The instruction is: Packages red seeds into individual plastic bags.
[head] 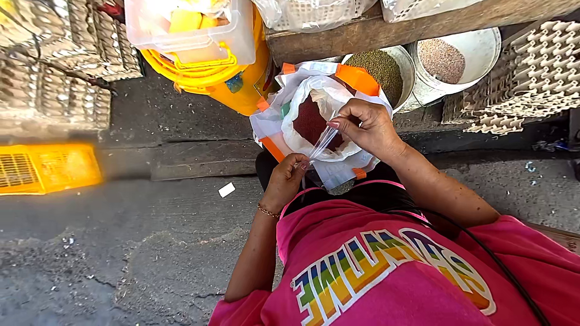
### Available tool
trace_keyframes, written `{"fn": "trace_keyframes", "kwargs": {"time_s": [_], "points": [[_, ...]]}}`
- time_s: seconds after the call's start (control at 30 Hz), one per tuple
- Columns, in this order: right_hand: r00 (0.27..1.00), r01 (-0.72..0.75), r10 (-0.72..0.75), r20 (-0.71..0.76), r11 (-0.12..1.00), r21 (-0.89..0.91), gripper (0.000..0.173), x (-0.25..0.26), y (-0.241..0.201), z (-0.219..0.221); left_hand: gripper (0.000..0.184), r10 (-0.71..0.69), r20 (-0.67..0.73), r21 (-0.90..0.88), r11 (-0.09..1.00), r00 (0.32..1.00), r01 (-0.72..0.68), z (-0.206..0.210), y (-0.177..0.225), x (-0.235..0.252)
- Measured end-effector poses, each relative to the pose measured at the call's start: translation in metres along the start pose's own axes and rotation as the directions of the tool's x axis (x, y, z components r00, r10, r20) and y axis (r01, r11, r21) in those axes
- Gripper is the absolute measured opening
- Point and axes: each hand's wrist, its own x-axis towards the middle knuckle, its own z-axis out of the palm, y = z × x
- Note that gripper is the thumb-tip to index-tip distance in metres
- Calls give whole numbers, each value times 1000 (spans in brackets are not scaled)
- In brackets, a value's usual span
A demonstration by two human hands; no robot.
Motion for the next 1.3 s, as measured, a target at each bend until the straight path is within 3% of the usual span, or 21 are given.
{"fn": "trace_keyframes", "kwargs": {"time_s": [0.23,0.4,0.57,0.63,0.7,0.8,0.93,1.0,1.07,1.2,1.3], "points": [[999,-44,44,-6,995,89,21,2,7,3,18,27,19,98,995,999,-29,-8,-7,-7],[997,-63,69,-38,989,134,19,5,19,3,18,-26,45,172,985,999,17,-27,-27,-19],[991,-132,134,-4,982,138,19,5,36,11,28,-126,-56,277,951,990,137,-27,-28,-14],[986,-166,160,49,973,158,20,2,44,20,34,-109,-93,245,961,990,129,-12,-17,3],[976,-207,190,104,961,183,19,-2,54,30,36,-108,-73,103,988,991,115,4,-9,25],[949,-300,272,158,934,193,18,-6,68,38,25,-124,-67,-67,991,990,120,27,-14,56],[915,-392,357,189,898,199,17,-7,87,34,18,-180,-103,-75,982,978,173,43,-34,80],[879,-472,444,172,862,184,18,-6,99,34,18,-194,-130,-44,981,972,190,44,-40,79],[818,-570,560,133,820,57,25,-4,116,37,19,-189,-160,-15,982,969,189,44,-44,77],[567,-727,806,170,587,-357,44,9,155,54,20,-200,-238,-40,980,950,196,49,-58,81],[449,-727,881,151,458,-511,55,18,180,73,22,-135,-266,-81,990,954,118,50,-63,78]]}}
